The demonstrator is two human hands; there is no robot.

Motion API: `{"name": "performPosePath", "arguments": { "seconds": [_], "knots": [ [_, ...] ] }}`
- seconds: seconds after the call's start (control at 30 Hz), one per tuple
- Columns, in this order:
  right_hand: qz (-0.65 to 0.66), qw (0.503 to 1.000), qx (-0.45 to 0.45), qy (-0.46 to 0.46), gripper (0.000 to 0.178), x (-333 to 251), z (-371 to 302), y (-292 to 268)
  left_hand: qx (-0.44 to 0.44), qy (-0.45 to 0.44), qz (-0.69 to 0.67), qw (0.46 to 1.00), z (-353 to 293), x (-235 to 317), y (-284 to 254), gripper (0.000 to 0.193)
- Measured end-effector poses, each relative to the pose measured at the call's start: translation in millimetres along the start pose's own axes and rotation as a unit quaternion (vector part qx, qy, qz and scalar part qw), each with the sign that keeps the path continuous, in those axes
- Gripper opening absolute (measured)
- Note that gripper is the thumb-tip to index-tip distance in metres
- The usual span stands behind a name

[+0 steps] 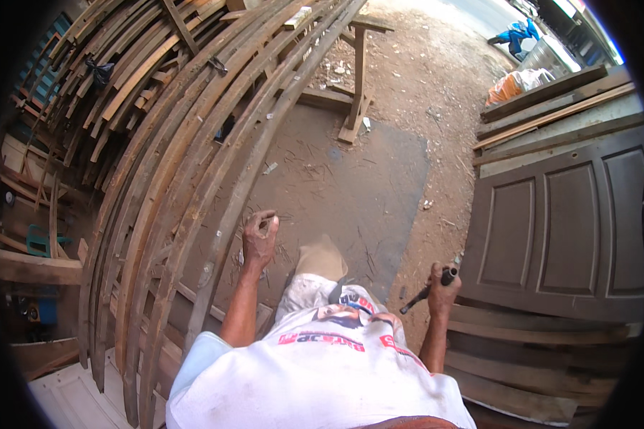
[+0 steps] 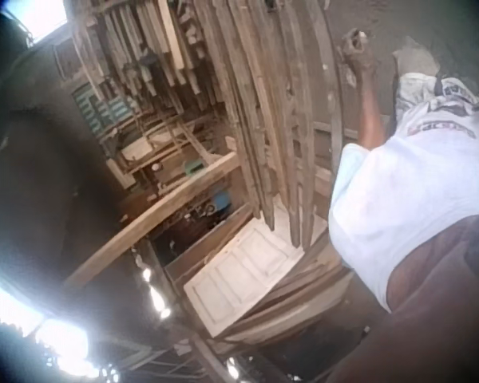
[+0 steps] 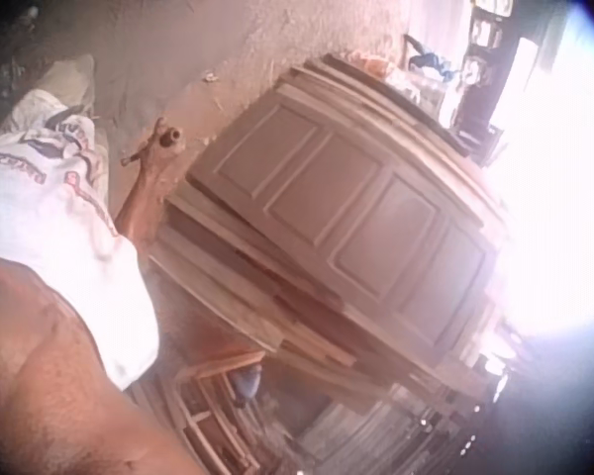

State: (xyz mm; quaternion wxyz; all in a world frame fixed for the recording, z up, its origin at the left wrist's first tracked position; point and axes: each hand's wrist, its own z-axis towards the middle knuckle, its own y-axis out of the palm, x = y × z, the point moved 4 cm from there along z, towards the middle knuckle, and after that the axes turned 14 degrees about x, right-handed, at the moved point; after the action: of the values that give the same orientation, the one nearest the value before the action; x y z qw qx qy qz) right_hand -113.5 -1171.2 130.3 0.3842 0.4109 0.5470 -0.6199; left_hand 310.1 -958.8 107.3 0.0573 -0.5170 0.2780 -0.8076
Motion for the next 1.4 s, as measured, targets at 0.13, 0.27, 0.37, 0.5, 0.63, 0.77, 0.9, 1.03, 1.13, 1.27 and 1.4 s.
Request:
{"name": "performPosePath", "arguments": {
  "seconds": [0.13,0.27,0.37,0.5,0.63,0.77,0.9,1.03,1.13,1.27,1.4],
  "knots": [
    [-0.040,0.993,-0.086,0.063,0.039,37,-12,45,-0.161,-0.084,-0.038,0.983,29,9,59,0.037],
    [-0.071,0.984,-0.162,0.029,0.041,55,-7,83,-0.302,-0.044,-0.061,0.951,90,48,108,0.040],
    [-0.087,0.980,-0.176,0.031,0.042,58,17,114,-0.292,-0.047,-0.124,0.947,154,72,136,0.039],
    [-0.133,0.976,-0.156,0.077,0.044,7,87,157,-0.218,-0.029,-0.177,0.959,277,74,168,0.038],
    [-0.198,0.966,-0.150,0.072,0.045,-34,146,194,-0.135,0.074,-0.012,0.988,433,71,236,0.039],
    [-0.247,0.924,-0.270,0.114,0.047,-88,212,265,-0.012,0.109,0.102,0.989,589,14,288,0.059],
    [-0.235,0.934,-0.256,0.081,0.046,-119,246,306,0.053,0.102,0.152,0.982,678,-6,340,0.076],
    [-0.231,0.934,-0.268,0.051,0.042,-135,257,329,0.047,0.112,0.161,0.979,715,-38,392,0.090],
    [-0.255,0.917,-0.285,0.114,0.045,-130,264,337,-0.008,0.067,0.141,0.988,722,-40,421,0.091],
    [-0.198,0.935,-0.246,0.162,0.049,-90,263,327,-0.012,0.053,0.198,0.979,730,-50,421,0.079],
    [-0.183,0.943,-0.249,0.126,0.050,-77,271,320,-0.027,0.030,0.221,0.974,721,-31,399,0.066]
  ]
}}
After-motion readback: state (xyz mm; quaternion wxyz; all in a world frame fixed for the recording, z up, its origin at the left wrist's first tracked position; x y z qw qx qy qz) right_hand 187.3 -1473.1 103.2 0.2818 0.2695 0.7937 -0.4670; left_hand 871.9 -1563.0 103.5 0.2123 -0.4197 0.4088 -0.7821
